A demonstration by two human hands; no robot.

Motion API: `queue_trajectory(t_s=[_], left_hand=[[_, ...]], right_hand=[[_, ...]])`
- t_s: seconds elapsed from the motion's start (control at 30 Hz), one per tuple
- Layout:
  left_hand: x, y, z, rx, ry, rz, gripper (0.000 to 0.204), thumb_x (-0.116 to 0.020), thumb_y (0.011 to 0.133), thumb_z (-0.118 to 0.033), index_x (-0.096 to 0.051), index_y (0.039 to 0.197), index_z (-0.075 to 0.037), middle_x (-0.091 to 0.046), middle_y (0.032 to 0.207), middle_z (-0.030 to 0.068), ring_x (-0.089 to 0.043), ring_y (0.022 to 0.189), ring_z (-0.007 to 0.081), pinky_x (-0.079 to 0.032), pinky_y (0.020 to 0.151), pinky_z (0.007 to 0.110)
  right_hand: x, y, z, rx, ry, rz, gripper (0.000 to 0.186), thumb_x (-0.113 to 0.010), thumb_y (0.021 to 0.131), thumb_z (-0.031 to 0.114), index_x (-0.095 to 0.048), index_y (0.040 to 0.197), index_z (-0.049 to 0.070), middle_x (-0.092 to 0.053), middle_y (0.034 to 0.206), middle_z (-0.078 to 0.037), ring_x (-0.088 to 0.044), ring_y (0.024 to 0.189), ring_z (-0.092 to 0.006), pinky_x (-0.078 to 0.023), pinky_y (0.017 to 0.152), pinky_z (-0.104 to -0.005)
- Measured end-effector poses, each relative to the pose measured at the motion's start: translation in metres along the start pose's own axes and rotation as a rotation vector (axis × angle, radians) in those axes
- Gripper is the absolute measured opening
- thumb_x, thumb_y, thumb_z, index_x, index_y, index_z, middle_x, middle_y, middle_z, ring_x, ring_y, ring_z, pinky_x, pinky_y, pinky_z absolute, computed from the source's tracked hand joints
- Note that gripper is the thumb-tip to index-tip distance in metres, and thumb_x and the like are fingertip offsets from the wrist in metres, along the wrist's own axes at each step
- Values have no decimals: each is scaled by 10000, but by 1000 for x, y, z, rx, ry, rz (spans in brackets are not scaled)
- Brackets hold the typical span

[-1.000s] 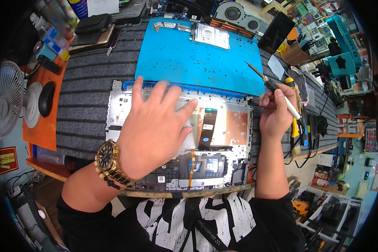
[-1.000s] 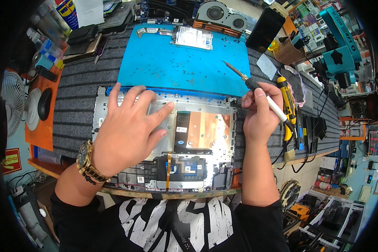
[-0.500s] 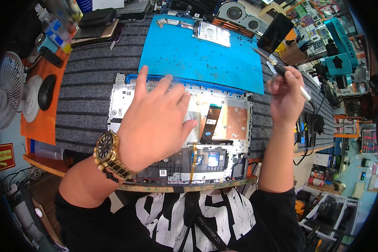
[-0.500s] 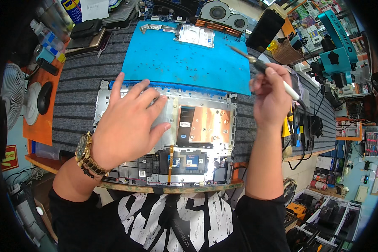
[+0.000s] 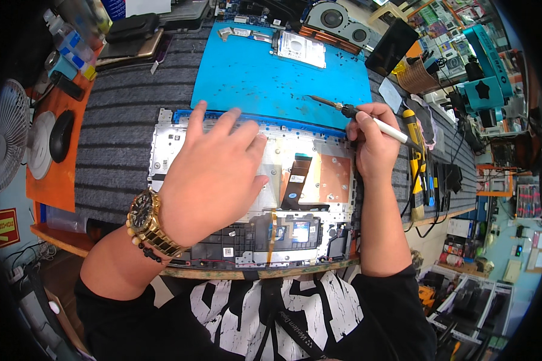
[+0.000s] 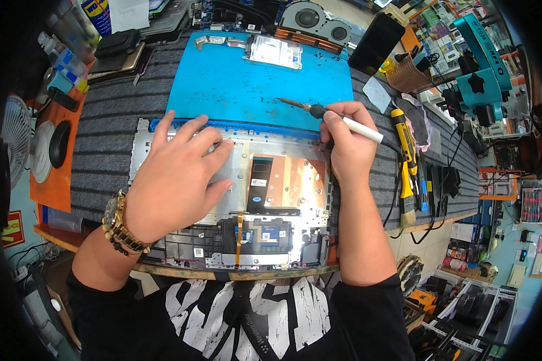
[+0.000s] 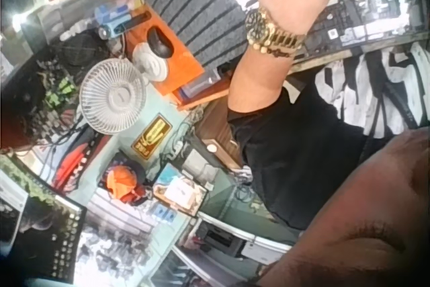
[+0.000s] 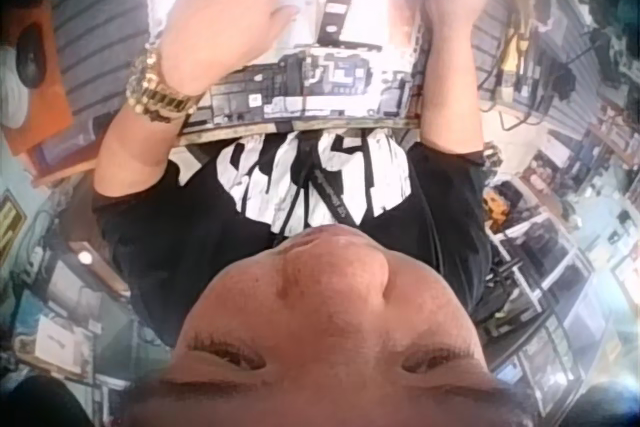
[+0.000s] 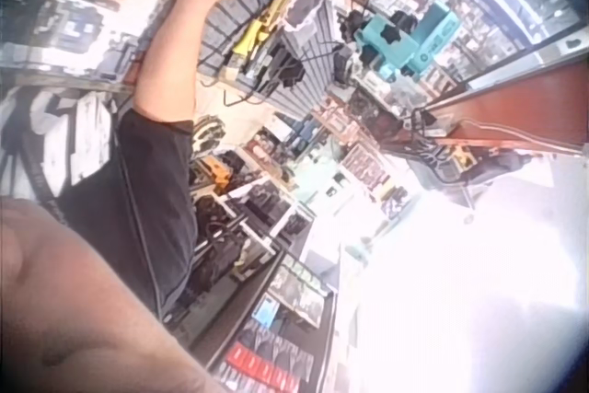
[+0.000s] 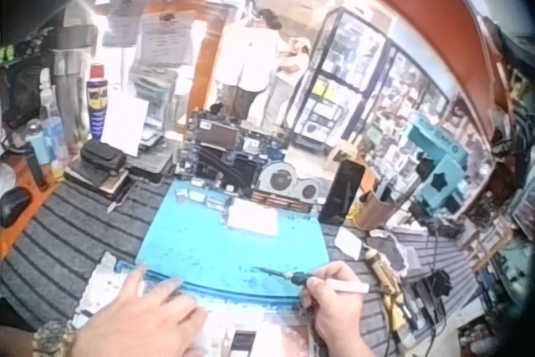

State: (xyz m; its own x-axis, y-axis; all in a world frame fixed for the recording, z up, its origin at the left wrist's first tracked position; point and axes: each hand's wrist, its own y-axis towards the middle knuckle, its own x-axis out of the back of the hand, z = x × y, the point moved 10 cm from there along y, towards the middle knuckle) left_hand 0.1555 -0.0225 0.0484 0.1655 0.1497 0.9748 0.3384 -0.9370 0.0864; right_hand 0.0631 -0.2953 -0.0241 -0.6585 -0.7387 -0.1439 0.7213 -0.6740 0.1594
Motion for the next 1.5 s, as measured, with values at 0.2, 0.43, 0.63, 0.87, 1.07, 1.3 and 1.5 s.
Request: queue_trajectory(t_s=[0.2,0.43,0.63,0.87,1.07,1.3,1.5], left_hand=[[0,1,1,-2,-1,-2,511,-878,948,-296,-773,1383,-50,-710,1371,124,-594,1472,401,-345,1300,695],[0,1,0,3,9,-2,511,-883,943,-290,-784,1380,-44,-713,1371,125,-593,1476,399,-341,1304,694],[-1,1,0,5,10,-2,518,-887,937,-285,-781,1384,-45,-713,1371,126,-594,1476,397,-342,1304,693],[-1,0,1,10,4,-9,525,-886,934,-277,-775,1388,-39,-712,1370,127,-594,1476,398,-349,1298,697],[-1,0,2,17,-16,4,532,-885,932,-270,-769,1392,-28,-703,1367,129,-593,1479,394,-353,1296,696],[-3,0,2,38,-9,32,540,-875,947,-286,-768,1406,-25,-701,1371,126,-592,1482,386,-359,1297,689],[-4,0,2,45,-1,43,539,-863,963,-295,-768,1416,-20,-699,1380,122,-579,1496,375,-360,1299,685]], right_hand=[[-3,-1,1,23,-156,16,108,-787,1030,35,-750,1124,-2,-761,908,-55,-649,707,-82,-506,624,-252],[-7,-2,3,33,-182,29,114,-794,1032,48,-755,1121,-12,-771,911,-57,-651,709,-74,-509,621,-246],[-8,-3,4,21,-206,22,113,-789,1031,43,-757,1122,-14,-771,904,-56,-654,705,-72,-512,615,-245],[-6,-5,5,10,-169,-10,133,-790,1025,33,-750,1141,-16,-767,909,-70,-660,710,-87,-521,628,-252],[-19,-20,17,23,39,128,146,-775,1018,3,-709,1145,-25,-747,949,-92,-675,761,-132,-546,674,-290],[-32,-31,10,-52,-33,242,160,-789,1031,15,-724,1170,-30,-760,864,-63,-673,700,-85,-543,625,-253],[-41,-34,4,-86,-69,308,160,-780,1036,-1,-727,1180,-46,-766,849,-75,-695,720,-95,-549,634,-254]])
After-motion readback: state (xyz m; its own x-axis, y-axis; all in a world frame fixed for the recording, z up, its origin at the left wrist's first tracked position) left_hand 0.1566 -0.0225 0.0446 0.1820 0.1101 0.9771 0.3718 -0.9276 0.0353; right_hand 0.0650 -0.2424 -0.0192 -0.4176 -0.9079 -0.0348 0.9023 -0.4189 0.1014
